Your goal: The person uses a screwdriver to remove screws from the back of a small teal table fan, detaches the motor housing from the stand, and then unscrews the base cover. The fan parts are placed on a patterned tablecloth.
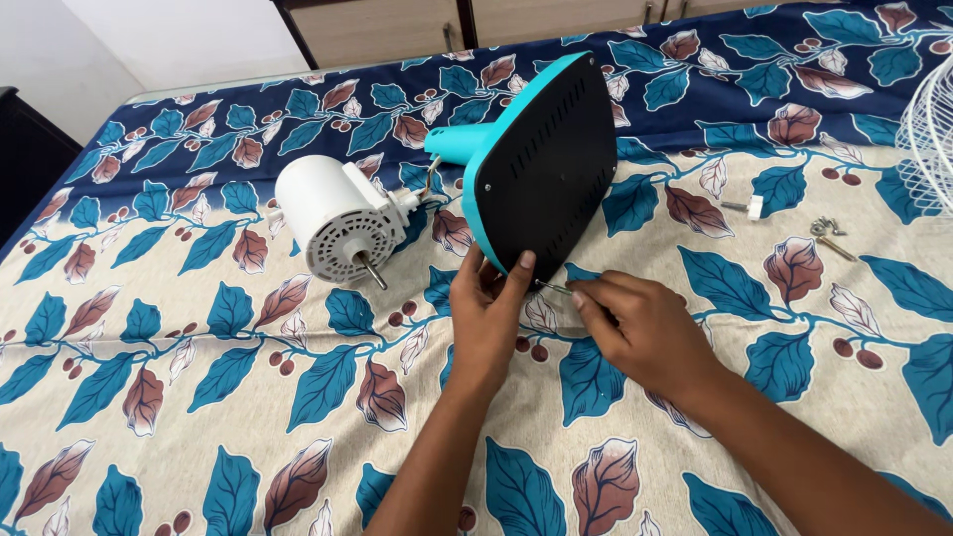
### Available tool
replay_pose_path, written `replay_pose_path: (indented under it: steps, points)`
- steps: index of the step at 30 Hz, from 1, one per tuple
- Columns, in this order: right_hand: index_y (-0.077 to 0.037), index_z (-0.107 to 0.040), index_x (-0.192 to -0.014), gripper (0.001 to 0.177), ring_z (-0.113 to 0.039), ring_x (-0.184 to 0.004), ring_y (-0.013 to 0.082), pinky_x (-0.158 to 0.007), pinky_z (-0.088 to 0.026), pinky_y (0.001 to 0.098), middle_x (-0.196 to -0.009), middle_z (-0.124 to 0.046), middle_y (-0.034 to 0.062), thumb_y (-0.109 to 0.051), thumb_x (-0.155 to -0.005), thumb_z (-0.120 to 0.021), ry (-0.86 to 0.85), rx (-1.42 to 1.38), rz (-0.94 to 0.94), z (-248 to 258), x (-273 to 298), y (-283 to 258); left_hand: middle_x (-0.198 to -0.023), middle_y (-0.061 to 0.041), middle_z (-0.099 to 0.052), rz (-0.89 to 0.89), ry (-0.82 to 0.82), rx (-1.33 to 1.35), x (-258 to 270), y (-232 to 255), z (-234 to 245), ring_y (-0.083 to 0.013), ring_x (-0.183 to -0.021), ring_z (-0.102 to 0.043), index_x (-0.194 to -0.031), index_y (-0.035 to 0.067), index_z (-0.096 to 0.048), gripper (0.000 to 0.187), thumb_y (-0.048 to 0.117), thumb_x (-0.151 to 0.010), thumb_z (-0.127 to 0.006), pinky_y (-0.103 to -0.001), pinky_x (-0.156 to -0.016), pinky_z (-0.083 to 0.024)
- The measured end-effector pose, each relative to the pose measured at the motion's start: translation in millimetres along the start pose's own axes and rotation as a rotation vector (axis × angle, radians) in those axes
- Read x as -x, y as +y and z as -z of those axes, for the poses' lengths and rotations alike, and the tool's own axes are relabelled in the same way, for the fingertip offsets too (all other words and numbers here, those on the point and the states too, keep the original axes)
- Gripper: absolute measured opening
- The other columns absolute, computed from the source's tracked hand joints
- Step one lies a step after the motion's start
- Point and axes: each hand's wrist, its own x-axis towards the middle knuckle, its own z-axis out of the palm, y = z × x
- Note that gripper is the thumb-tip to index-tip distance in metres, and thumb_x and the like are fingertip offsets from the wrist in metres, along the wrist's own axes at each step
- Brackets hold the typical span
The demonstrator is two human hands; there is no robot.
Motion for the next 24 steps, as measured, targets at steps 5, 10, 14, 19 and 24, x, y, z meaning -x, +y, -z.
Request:
replay_pose_path:
  steps: [5, 10, 14, 19, 24]
  points:
    - [-0.002, -0.075, -0.111, 0.028, -0.069, -0.075, 0.0277, -0.069, -0.056, 0.0393, -0.088, -0.068, 0.0107, -0.001, -0.086, -0.063, 0.024, 0.064, 0.128, -0.2, -0.2, 5.6, -0.103, -0.015, -0.075, -0.146, -0.042, 0.006, -0.2, -0.3, -0.7, -0.0148, -0.092, -0.072, -0.131, -0.002, -0.061, 0.049, 0.03, -0.095, -0.072, -0.027, -0.077, -0.058]
    - [-0.002, -0.075, -0.107, 0.028, -0.064, -0.086, 0.0248, -0.073, -0.055, 0.0386, -0.087, -0.061, 0.0089, 0.002, -0.08, -0.067, 0.079, 0.194, 0.26, 2.6, -0.8, 4.6, -0.099, -0.015, -0.077, -0.158, -0.029, -0.083, 3.1, 1.1, 0.6, -0.0156, -0.089, -0.073, -0.131, -0.001, -0.062, 0.052, 0.033, -0.094, -0.072, -0.028, -0.075, -0.058]
    - [-0.003, -0.077, -0.108, 0.036, -0.061, -0.085, 0.0219, -0.069, -0.054, 0.0357, -0.086, -0.059, 0.0068, 0.006, -0.075, -0.067, 0.122, 0.279, 0.313, 4.6, -0.6, -2.4, -0.097, -0.016, -0.077, -0.143, -0.021, -0.124, 3.2, 4.3, 0.1, -0.017, -0.088, -0.075, -0.131, 0.0, -0.063, 0.052, 0.035, -0.093, -0.072, -0.029, -0.073, -0.059]
    - [0.0, -0.076, -0.11, 0.037, -0.057, -0.08, 0.0209, -0.066, -0.052, 0.0347, -0.085, -0.057, 0.0053, 0.005, -0.075, -0.07, 0.125, 0.368, 0.402, 11.1, -1.1, -11.5, -0.102, -0.016, -0.077, -0.181, -0.028, -0.078, 4.5, 6.9, -0.7, -0.0168, -0.093, -0.075, -0.133, 0.0, -0.061, 0.053, 0.034, -0.094, -0.072, -0.029, -0.077, -0.06]
    - [0.002, -0.074, -0.113, 0.042, -0.057, -0.082, 0.0211, -0.07, -0.053, 0.0338, -0.09, -0.059, 0.0054, 0.006, -0.072, -0.069, 0.133, 0.446, 0.485, 13.4, -0.6, -17.5, -0.099, -0.016, -0.077, -0.125, -0.01, -0.097, 5.0, 7.2, 0.0, -0.0166, -0.088, -0.073, -0.133, 0.001, -0.062, 0.052, 0.032, -0.093, -0.072, -0.03, -0.073, -0.058]
